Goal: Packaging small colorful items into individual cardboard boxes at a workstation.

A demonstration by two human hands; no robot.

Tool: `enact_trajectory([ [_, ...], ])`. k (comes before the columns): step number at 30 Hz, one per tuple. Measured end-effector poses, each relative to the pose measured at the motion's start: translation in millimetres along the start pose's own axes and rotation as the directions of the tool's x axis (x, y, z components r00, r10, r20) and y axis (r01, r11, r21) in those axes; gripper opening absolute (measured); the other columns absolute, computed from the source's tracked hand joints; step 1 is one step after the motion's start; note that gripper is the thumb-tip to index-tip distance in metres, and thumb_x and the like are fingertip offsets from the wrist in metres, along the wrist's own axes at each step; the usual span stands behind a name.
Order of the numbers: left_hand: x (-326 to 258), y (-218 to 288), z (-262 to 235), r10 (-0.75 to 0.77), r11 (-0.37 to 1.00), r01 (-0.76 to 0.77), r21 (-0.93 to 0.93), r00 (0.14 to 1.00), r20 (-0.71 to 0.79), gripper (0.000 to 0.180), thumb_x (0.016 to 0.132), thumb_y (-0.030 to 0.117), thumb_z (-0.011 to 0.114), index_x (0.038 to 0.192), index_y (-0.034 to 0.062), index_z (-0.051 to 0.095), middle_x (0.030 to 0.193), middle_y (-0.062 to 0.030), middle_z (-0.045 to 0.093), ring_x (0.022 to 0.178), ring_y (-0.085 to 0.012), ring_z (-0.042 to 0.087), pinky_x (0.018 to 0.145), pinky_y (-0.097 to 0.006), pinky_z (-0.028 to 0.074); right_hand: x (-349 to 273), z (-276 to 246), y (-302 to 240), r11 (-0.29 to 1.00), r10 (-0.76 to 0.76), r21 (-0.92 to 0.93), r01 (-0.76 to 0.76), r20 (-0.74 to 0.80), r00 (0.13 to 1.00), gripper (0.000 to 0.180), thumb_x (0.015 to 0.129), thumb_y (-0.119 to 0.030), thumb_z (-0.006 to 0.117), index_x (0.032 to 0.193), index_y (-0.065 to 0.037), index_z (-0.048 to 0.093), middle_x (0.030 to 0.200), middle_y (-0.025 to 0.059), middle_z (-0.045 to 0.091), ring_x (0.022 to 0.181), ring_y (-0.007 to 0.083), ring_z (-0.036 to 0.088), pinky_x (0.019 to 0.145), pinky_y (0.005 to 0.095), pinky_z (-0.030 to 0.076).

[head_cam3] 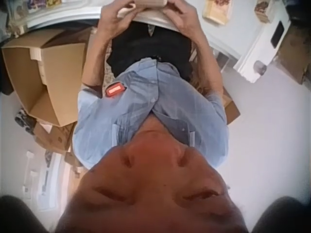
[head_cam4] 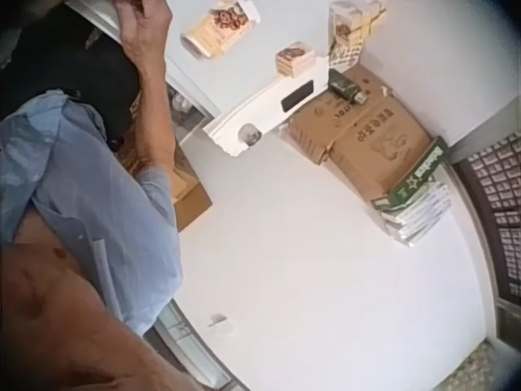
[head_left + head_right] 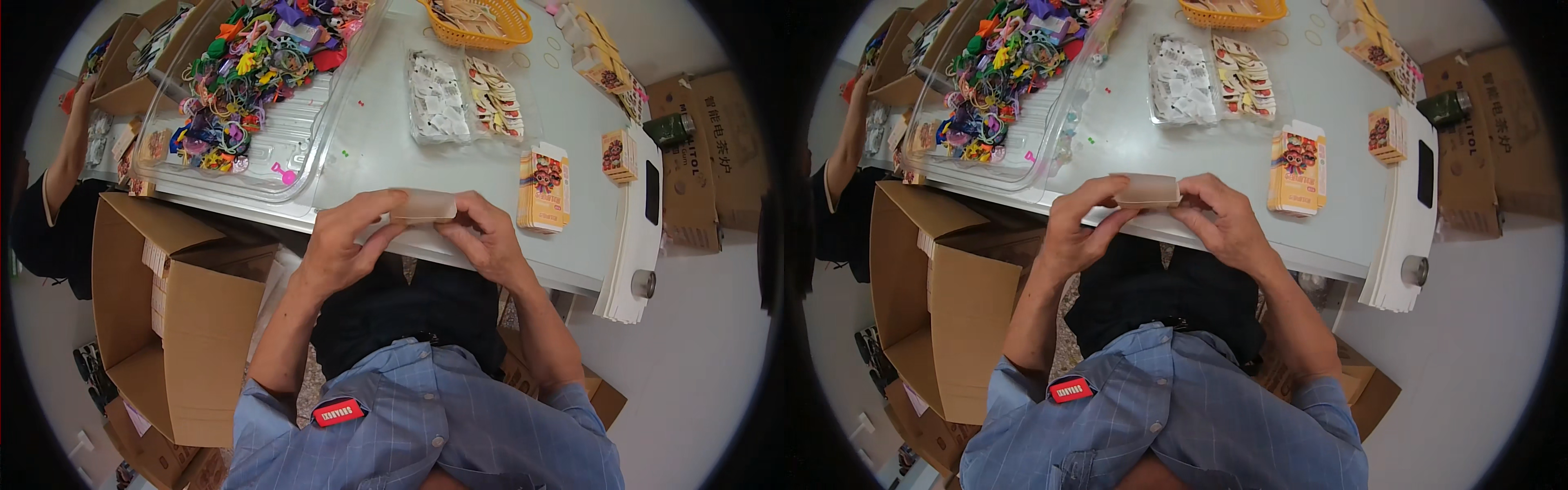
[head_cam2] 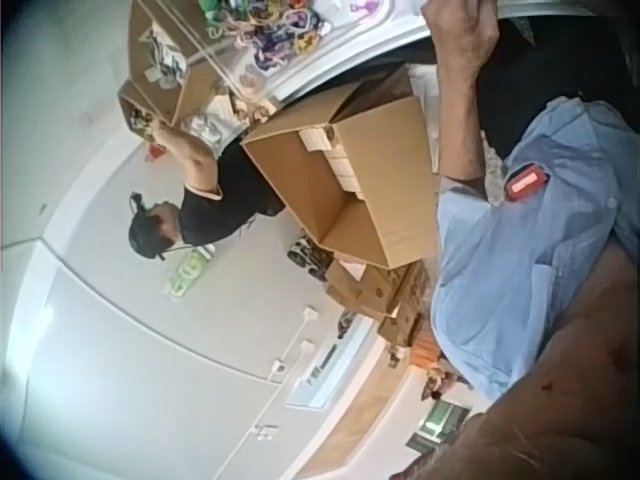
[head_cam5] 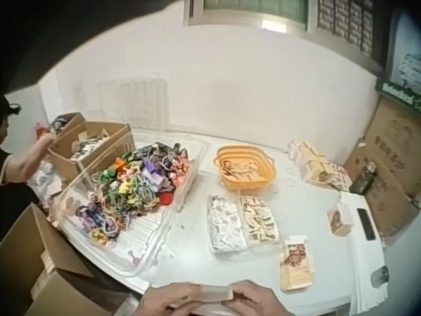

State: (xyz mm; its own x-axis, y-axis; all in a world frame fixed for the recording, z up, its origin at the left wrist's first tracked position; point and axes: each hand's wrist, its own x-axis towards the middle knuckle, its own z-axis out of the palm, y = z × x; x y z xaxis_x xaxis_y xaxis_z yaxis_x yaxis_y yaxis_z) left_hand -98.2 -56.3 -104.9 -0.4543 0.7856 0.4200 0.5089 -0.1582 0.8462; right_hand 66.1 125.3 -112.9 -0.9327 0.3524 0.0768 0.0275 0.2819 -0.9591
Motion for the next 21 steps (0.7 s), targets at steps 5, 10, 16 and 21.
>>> enact_trajectory([
  [5,8,-25,14,-0.085,0.996,0.085,0.004,0.996,0.027,0.045,0.082,-0.003,0.077,0.124,0.0055,0.064,0.114,-0.016,0.071,0.098,-0.0268,0.073,0.08,-0.035,0.06,7,-4,1,0.925,0.253,0.299,-0.234,-0.025,0.967,0.027,0.097,-0.008,0.064,0.123,0.002,0.062,0.1,0.0069,0.066,0.087,0.0089,0.062,0.074,0.0235,0.051],
  [10,6,-33,23,-0.079,0.993,0.079,-0.091,0.997,0.008,0.052,0.082,-0.002,0.077,0.13,0.0052,0.059,0.114,-0.0159,0.071,0.095,-0.028,0.073,0.078,-0.036,0.061,18,-10,-13,0.938,0.319,0.167,-0.304,-0.072,0.945,0.033,0.103,-0.022,0.054,0.12,0.004,0.063,0.096,0.0077,0.066,0.083,0.0117,0.062,0.068,0.0254,0.052],
  [16,1,-40,34,-0.189,0.961,0.182,-0.206,0.982,-0.015,0.059,0.084,-0.004,0.076,0.137,0.0047,0.051,0.11,-0.0198,0.071,0.094,-0.0266,0.073,0.079,-0.034,0.059,30,-28,-19,0.645,0.506,0.599,-0.475,0.131,0.852,0.037,0.102,-0.021,0.054,0.124,0.008,0.058,0.098,0.0109,0.066,0.082,0.0151,0.065,0.064,0.0267,0.056],
  [21,-4,-47,34,-0.191,0.956,0.178,-0.232,0.981,-0.033,0.063,0.084,-0.003,0.076,0.14,0.0049,0.048,0.106,-0.0183,0.073,0.089,-0.0234,0.072,0.076,-0.032,0.057,60,-68,-52,0.886,0.461,0.024,-0.464,0.079,0.884,0.034,0.097,-0.017,0.066,0.125,0.001,0.061,0.092,0.0052,0.068,0.079,0.0104,0.065,0.062,0.0262,0.056],
])
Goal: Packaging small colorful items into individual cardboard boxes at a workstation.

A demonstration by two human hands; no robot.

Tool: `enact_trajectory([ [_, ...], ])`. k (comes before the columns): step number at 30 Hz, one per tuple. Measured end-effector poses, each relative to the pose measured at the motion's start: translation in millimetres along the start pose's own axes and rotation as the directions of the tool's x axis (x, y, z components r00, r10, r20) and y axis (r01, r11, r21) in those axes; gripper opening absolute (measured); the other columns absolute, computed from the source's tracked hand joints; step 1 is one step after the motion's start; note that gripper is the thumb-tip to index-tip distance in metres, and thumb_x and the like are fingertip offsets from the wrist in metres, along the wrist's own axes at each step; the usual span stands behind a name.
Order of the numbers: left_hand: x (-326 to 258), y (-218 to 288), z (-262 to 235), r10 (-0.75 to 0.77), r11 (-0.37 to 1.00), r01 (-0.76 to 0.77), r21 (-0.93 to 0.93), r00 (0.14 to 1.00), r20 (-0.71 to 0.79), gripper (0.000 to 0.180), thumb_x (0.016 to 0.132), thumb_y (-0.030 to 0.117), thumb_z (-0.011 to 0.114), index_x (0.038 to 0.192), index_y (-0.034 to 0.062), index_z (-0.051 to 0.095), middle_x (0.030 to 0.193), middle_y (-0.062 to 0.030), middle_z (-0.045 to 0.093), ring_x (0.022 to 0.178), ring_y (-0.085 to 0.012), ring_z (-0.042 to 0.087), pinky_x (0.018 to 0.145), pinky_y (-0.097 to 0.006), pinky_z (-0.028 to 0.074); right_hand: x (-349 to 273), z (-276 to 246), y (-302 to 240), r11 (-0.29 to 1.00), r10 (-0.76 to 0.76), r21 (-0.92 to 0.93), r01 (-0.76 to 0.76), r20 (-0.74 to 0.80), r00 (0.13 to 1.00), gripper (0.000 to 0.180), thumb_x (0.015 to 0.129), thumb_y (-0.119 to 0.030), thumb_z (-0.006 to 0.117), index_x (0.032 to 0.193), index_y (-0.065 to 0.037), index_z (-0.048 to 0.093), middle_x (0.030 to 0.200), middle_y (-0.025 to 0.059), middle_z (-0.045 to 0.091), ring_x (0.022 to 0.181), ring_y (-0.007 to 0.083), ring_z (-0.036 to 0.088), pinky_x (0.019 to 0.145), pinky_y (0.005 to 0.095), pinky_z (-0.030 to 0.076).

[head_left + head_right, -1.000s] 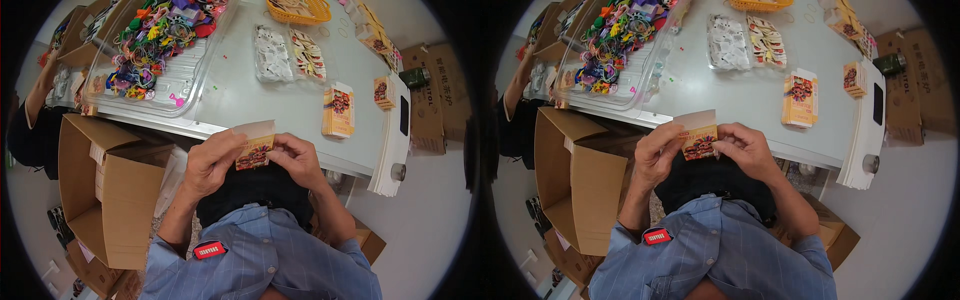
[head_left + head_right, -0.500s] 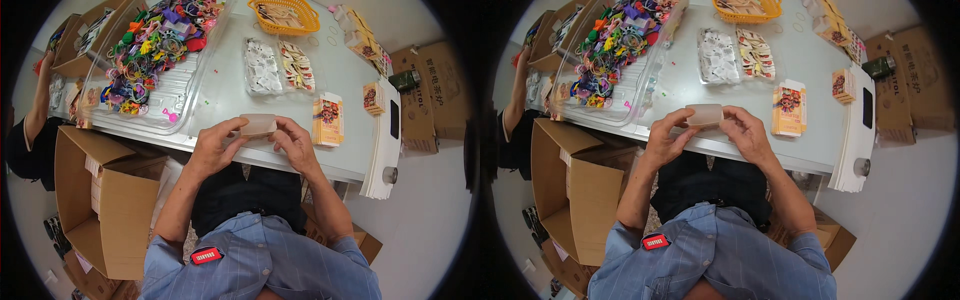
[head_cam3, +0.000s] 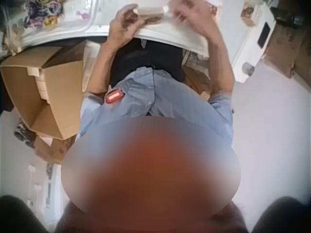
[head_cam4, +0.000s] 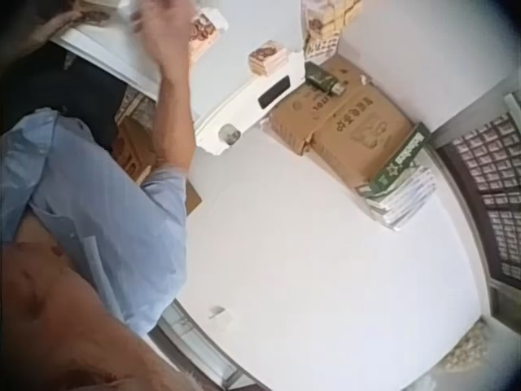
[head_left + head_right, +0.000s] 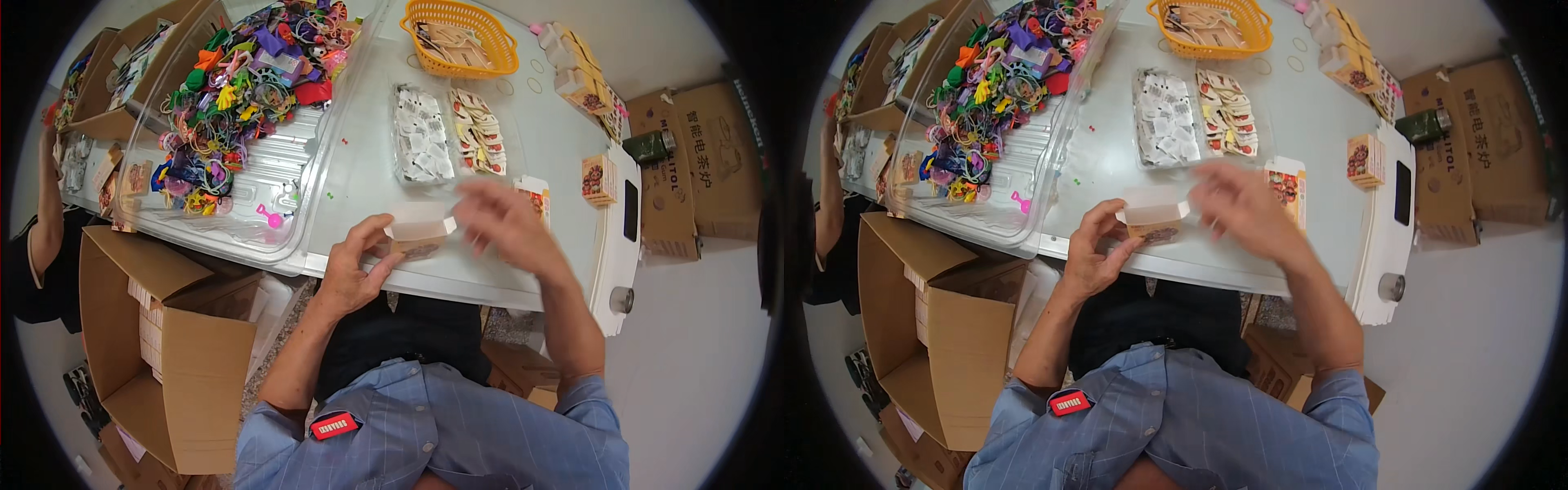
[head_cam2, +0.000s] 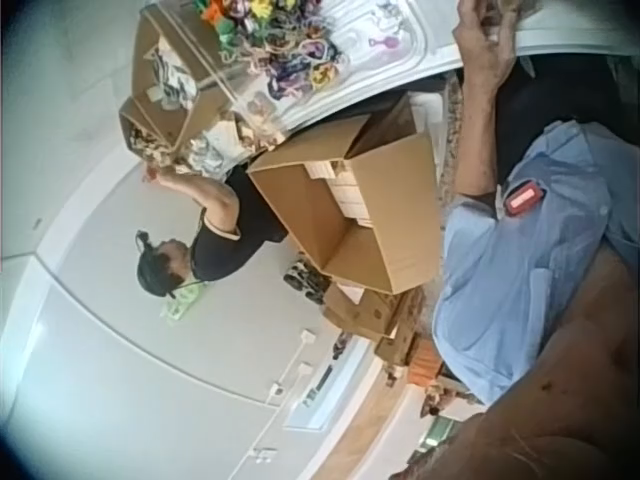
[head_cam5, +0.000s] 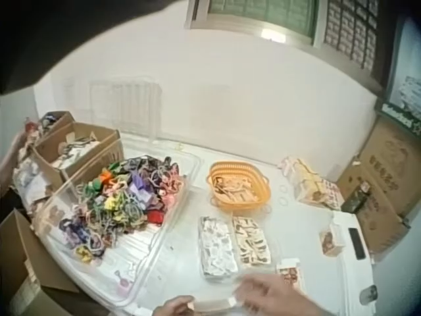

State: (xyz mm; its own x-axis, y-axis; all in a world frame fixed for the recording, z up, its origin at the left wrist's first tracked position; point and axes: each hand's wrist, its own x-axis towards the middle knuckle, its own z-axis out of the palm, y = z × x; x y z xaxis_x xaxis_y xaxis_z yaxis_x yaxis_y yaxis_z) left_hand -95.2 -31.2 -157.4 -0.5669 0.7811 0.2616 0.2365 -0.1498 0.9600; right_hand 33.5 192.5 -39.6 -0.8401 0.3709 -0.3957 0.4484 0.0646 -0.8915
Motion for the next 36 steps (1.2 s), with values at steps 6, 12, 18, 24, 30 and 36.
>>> enact_trajectory([
  [6,1,-1,2,-0.034,0.999,0.034,-0.024,0.999,0.016,0.065,0.083,-0.001,0.078,0.14,0.0062,0.047,0.103,-0.0173,0.073,0.086,-0.0232,0.072,0.075,-0.032,0.058,150,-117,-65,0.529,-0.694,-0.694,0.489,-0.023,0.719,0.04,0.094,-0.014,0.065,0.132,-0.003,0.061,0.118,0.0075,0.067,0.095,0.0155,0.062,0.082,0.03,0.054],
  [12,4,3,0,-0.121,0.992,0.119,0.029,0.99,0.068,0.065,0.083,0.003,0.08,0.139,0.0073,0.048,0.1,-0.0173,0.074,0.085,-0.0267,0.073,0.076,-0.033,0.058,247,-151,-58,0.333,-0.396,-0.853,0.402,0.26,0.881,0.046,0.088,-0.011,0.069,0.133,-0.007,0.061,0.121,0.0128,0.066,0.102,0.0216,0.063,0.088,0.0321,0.053],
  [18,6,4,-3,-0.147,0.989,0.146,0.01,0.987,0.066,0.067,0.082,0.003,0.081,0.14,0.0086,0.049,0.099,-0.0166,0.074,0.081,-0.025,0.072,0.072,-0.032,0.058,252,-139,-58,0.427,-0.315,-0.847,0.318,0.19,0.93,0.024,0.085,-0.009,0.07,0.106,-0.002,0.06,0.098,0.0111,0.068,0.088,0.0226,0.064,0.078,0.0343,0.052],
  [24,8,0,0,-0.117,0.993,0.118,-0.03,0.992,0.039,0.067,0.082,0.002,0.081,0.14,0.0079,0.048,0.102,-0.016,0.074,0.074,-0.022,0.069,0.067,-0.031,0.056,246,-147,-72,0.202,-0.426,-0.888,0.414,0.3,0.853,0.02,0.085,-0.006,0.071,0.098,-0.002,0.057,0.091,0.0107,0.07,0.081,0.0214,0.066,0.079,0.0332,0.053],
  [30,7,0,0,-0.102,0.995,0.103,-0.019,0.993,0.053,0.071,0.084,0.002,0.079,0.144,0.0099,0.043,0.105,-0.0152,0.074,0.09,-0.0241,0.073,0.07,-0.031,0.055,191,-144,-82,0.517,-0.666,-0.763,0.389,-0.073,0.742,0.03,0.092,-0.008,0.069,0.122,-0.009,0.066,0.1,0.0103,0.072,0.089,0.0162,0.069,0.079,0.031,0.056],
  [36,8,-2,0,-0.113,0.992,0.117,-0.046,0.99,0.084,0.073,0.084,0.002,0.079,0.146,0.0101,0.041,0.114,-0.0173,0.072,0.101,-0.0251,0.072,0.073,-0.031,0.055,138,-133,-63,0.659,-0.747,-0.464,0.593,-0.306,0.59,0.035,0.096,-0.006,0.066,0.131,-0.001,0.062,0.1,0.0094,0.072,0.087,0.015,0.068,0.073,0.0284,0.057],
])
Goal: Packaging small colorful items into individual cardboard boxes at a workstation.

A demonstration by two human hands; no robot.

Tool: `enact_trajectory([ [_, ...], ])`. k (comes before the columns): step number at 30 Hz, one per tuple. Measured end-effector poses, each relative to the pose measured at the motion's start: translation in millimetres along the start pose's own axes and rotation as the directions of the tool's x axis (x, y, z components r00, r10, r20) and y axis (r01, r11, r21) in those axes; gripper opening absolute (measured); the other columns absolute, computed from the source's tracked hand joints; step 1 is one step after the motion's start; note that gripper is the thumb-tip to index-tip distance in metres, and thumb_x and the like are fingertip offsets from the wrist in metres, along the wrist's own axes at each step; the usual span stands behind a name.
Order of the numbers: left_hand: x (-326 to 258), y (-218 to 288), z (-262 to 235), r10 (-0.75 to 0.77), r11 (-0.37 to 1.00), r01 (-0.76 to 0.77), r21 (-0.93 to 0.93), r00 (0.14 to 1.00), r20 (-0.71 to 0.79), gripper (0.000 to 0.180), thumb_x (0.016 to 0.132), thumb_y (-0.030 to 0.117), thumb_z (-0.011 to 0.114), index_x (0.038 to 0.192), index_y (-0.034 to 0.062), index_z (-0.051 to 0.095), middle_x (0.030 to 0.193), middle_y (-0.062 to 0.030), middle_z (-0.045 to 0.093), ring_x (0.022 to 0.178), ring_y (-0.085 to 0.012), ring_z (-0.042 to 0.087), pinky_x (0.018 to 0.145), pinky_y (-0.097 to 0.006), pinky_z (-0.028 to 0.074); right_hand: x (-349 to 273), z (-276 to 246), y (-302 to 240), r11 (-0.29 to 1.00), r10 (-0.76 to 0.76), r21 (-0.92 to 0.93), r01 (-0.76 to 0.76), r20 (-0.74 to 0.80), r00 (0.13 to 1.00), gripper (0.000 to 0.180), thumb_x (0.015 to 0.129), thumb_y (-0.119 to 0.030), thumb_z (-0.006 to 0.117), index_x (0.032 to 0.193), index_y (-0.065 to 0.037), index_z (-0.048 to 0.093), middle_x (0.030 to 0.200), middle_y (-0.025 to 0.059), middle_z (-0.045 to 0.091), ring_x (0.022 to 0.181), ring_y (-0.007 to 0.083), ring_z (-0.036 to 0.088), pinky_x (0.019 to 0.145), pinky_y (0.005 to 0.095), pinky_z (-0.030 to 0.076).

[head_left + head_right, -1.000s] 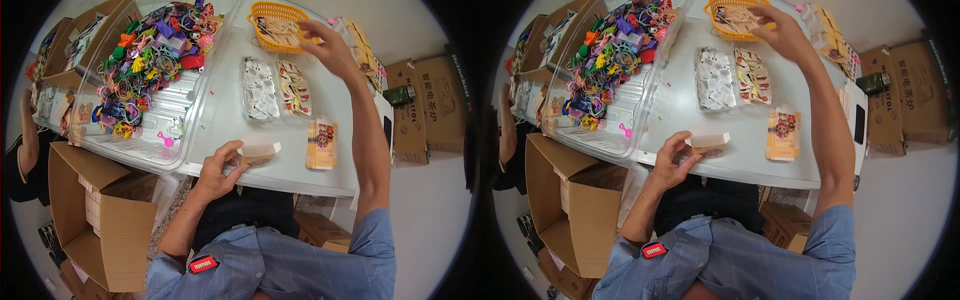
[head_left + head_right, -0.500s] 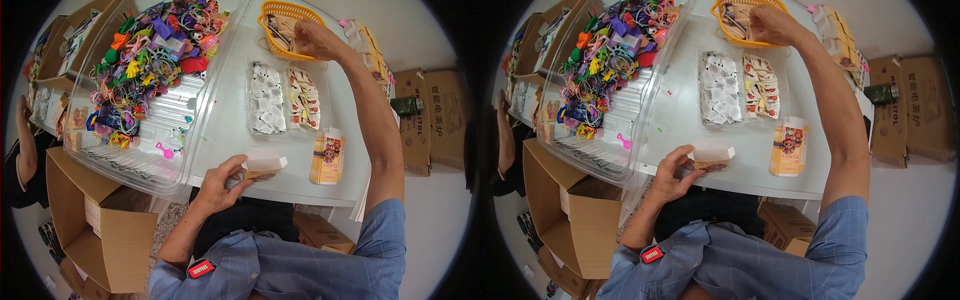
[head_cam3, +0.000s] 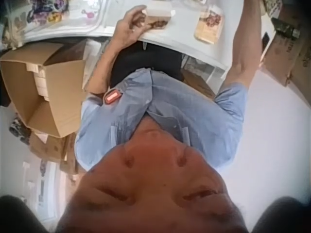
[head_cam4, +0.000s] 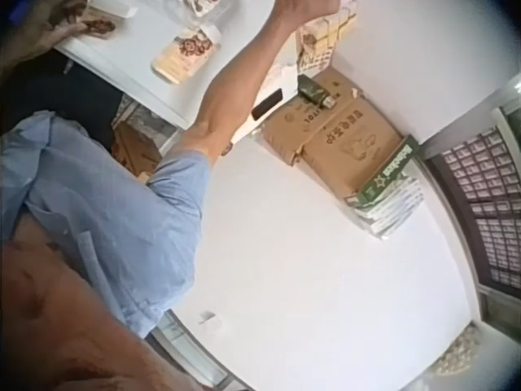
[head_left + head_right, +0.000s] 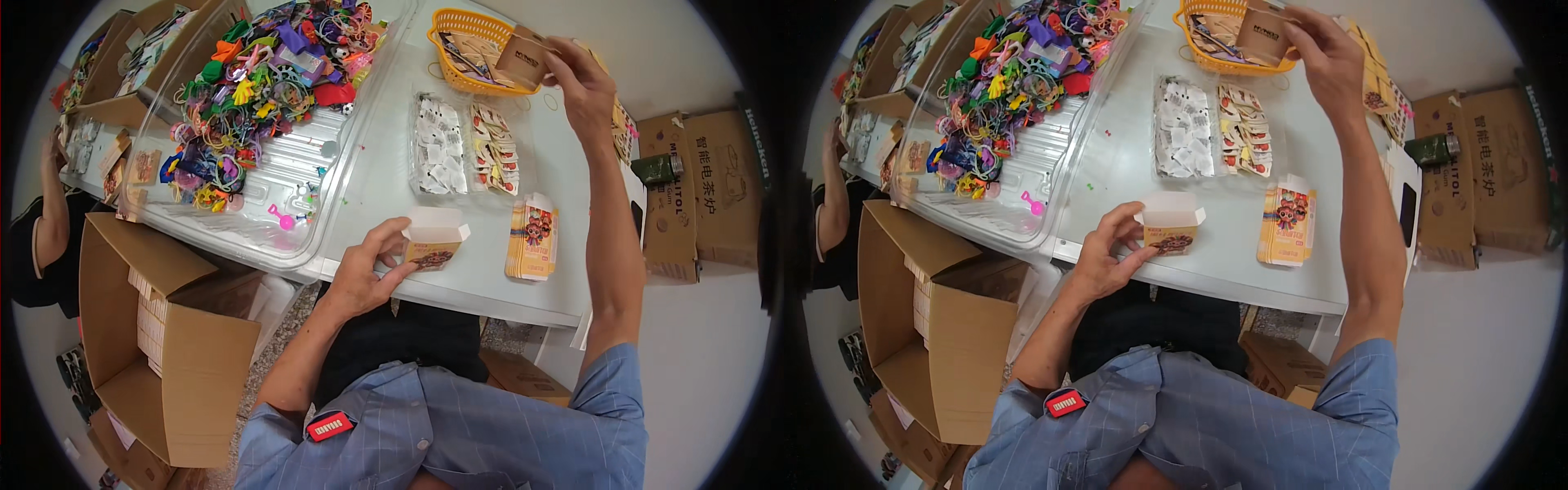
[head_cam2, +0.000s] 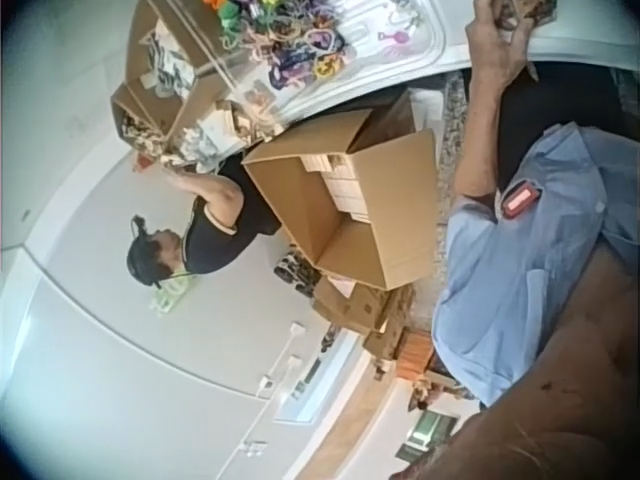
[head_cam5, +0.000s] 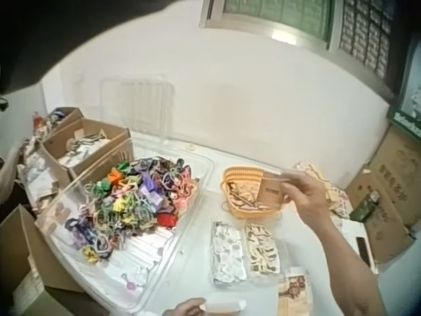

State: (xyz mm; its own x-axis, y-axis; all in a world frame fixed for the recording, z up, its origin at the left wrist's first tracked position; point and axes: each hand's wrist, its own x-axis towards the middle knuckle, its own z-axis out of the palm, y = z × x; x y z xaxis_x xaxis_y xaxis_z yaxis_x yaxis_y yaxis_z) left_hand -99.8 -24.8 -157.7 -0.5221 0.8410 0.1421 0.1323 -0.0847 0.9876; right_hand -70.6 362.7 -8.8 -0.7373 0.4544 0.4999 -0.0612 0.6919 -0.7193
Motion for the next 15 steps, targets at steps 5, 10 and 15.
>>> enact_trajectory([
  [5,-1,3,-1,-0.032,0.999,0.032,0.004,0.999,0.004,0.075,0.084,0.002,0.078,0.147,0.0096,0.04,0.118,-0.0188,0.071,0.103,-0.0254,0.071,0.076,-0.031,0.056,-84,24,-56,0.893,0.087,0.446,-0.057,-0.045,0.995,0.017,0.095,-0.001,0.066,0.11,0.006,0.066,0.096,0.0128,0.07,0.08,0.0192,0.069,0.069,0.0309,0.057],
  [10,-1,0,0,-0.023,0.999,0.023,-0.037,1.0,0.006,0.074,0.084,0.002,0.077,0.147,0.0078,0.039,0.12,-0.0194,0.07,0.104,-0.0258,0.071,0.077,-0.031,0.056,-145,53,-84,0.816,0.182,0.532,-0.226,0.134,0.974,0.014,0.091,0.007,0.066,0.105,0.004,0.068,0.094,0.0115,0.069,0.078,0.0181,0.068,0.073,0.0316,0.058],
  [15,-2,2,1,-0.036,0.999,0.036,-0.026,0.999,0.011,0.074,0.085,0.002,0.077,0.148,0.0071,0.039,0.121,-0.0193,0.07,0.104,-0.0251,0.071,0.077,-0.032,0.056,-158,58,-81,0.914,0.093,0.371,-0.165,0.205,0.974,0.016,0.088,0.011,0.068,0.1,0.003,0.072,0.094,0.0101,0.07,0.083,0.016,0.067,0.077,0.0269,0.055],
])
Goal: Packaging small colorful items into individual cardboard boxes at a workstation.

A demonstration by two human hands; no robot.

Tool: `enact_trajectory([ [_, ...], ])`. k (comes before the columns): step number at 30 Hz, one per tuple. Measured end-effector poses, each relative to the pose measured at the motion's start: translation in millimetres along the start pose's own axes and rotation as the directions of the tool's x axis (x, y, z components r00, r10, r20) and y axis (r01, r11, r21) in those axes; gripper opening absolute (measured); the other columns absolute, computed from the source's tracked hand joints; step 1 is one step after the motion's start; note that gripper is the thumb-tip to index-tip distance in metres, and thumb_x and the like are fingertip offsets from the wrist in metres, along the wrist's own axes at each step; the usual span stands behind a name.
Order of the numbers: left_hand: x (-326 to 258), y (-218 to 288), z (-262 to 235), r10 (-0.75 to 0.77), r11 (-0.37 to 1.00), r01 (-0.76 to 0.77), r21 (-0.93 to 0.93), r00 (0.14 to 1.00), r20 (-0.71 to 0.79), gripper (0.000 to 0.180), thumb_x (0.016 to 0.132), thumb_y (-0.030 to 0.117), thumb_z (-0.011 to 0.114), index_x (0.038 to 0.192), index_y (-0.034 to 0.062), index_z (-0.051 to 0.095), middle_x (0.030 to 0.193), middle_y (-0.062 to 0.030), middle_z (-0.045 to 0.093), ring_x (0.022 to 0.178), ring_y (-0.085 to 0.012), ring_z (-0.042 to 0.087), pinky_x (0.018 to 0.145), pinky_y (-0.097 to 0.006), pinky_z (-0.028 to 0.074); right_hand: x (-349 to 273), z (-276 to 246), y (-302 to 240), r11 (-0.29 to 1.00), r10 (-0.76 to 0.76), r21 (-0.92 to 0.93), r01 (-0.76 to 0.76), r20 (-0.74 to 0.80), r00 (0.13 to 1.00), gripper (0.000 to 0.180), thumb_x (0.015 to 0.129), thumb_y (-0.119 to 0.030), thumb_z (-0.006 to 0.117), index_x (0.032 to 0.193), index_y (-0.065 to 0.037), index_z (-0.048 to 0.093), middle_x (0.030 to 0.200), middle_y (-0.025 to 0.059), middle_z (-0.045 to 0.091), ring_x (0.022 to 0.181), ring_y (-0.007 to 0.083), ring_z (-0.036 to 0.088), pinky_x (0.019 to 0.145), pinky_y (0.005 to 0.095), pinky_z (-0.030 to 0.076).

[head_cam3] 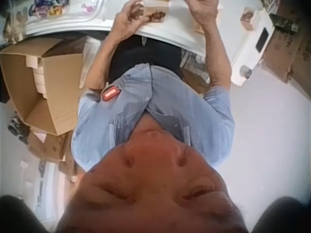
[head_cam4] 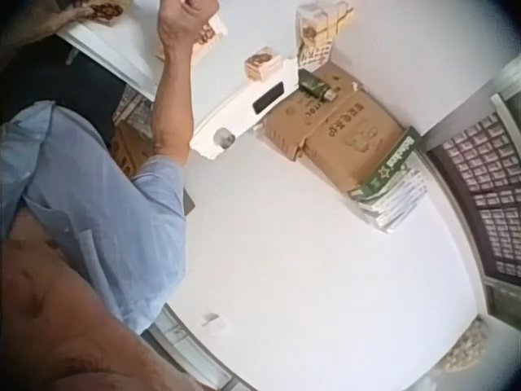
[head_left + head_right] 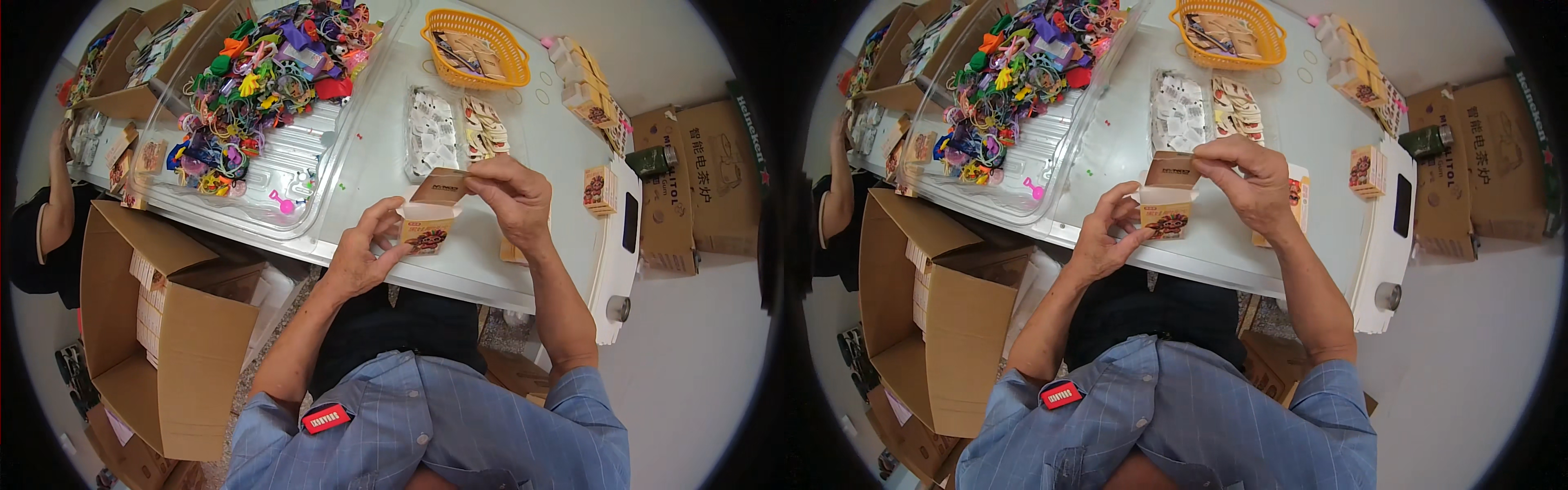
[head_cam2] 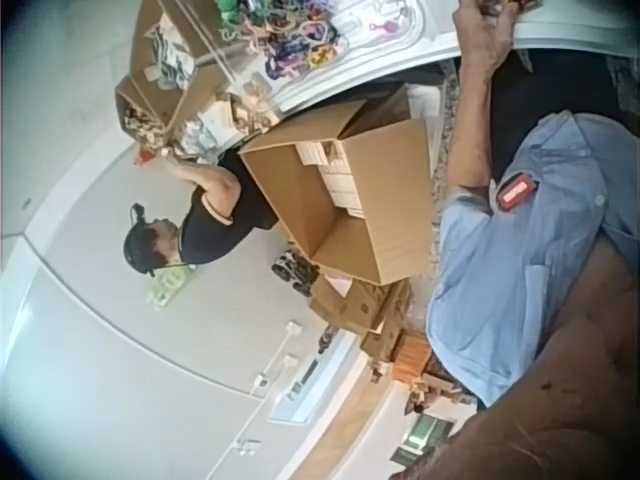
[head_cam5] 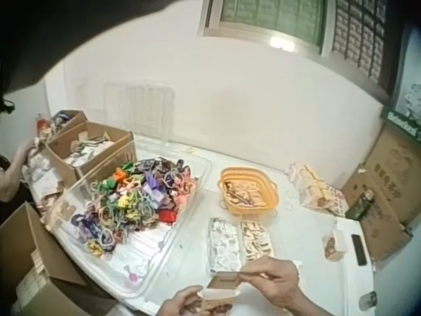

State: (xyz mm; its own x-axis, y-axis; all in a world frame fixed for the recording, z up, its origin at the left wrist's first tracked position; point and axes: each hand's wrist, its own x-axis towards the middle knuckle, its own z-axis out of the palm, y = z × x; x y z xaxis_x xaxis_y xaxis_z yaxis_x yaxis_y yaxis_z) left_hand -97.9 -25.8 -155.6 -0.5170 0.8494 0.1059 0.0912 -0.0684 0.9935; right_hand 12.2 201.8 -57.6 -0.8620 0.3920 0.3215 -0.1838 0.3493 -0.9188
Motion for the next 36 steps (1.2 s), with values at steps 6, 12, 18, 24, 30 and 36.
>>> enact_trajectory([
  [6,-1,2,0,-0.006,1.0,0.006,0.004,1.0,0.002,0.074,0.085,0.003,0.078,0.148,0.0073,0.039,0.123,-0.0199,0.069,0.104,-0.025,0.071,0.077,-0.032,0.056,3,4,-8,0.989,-0.077,-0.123,0.087,0.086,0.993,0.02,0.086,0.011,0.069,0.104,0.002,0.073,0.096,0.0102,0.071,0.085,0.0155,0.067,0.078,0.0272,0.055],
  [12,0,2,0,0.008,1.0,-0.008,0.008,1.0,0.002,0.074,0.085,0.003,0.078,0.148,0.008,0.039,0.123,-0.0194,0.07,0.104,-0.0249,0.071,0.077,-0.031,0.056,-1,4,-10,0.998,0.017,-0.069,-0.011,0.08,0.997,0.021,0.087,0.01,0.069,0.105,0.001,0.073,0.095,0.01,0.072,0.087,0.0151,0.068,0.077,0.0263,0.055],
  [18,0,2,0,0.006,1.0,-0.006,0.013,1.0,0.012,0.074,0.085,0.003,0.078,0.148,0.0085,0.04,0.122,-0.019,0.07,0.103,-0.0244,0.071,0.077,-0.031,0.056,0,2,-2,0.953,-0.085,-0.28,0.119,0.131,0.988,0.02,0.086,0.008,0.07,0.102,-0.002,0.074,0.097,0.0088,0.071,0.083,0.0171,0.068,0.076,0.0295,0.055],
  [24,0,0,0,-0.002,1.0,0.003,0.014,1.0,-0.007,0.075,0.085,0.004,0.078,0.149,0.0091,0.039,0.121,-0.0195,0.07,0.102,-0.0235,0.071,0.077,-0.031,0.056,19,-13,-6,0.865,-0.153,-0.399,0.304,0.368,0.917,0.013,0.089,-0.005,0.07,0.101,-0.002,0.074,0.099,0.0085,0.069,0.093,0.02,0.064,0.084,0.032,0.051],
  [30,0,3,-2,-0.014,1.0,0.014,0.023,1.0,0.003,0.074,0.085,0.004,0.078,0.149,0.0098,0.041,0.122,-0.0199,0.069,0.103,-0.0246,0.071,0.078,-0.032,0.056,75,-54,49,0.339,0.083,-0.94,-0.038,-0.01,0.996,0.024,0.088,-0.008,0.065,0.111,-0.003,0.07,0.123,0.0125,0.064,0.122,0.0309,0.056,0.101,0.046,0.045],
  [36,2,8,-1,-0.011,1.0,0.011,0.023,1.0,0.01,0.073,0.085,0.003,0.077,0.149,0.0101,0.041,0.124,-0.0203,0.069,0.106,-0.026,0.071,0.08,-0.033,0.057,85,-58,80,-0.216,0.023,-0.954,0.21,0.21,0.977,0.018,0.088,-0.011,0.059,0.102,-0.006,0.07,0.129,0.0145,0.058,0.134,0.033,0.045,0.111,0.057,0.03],
])
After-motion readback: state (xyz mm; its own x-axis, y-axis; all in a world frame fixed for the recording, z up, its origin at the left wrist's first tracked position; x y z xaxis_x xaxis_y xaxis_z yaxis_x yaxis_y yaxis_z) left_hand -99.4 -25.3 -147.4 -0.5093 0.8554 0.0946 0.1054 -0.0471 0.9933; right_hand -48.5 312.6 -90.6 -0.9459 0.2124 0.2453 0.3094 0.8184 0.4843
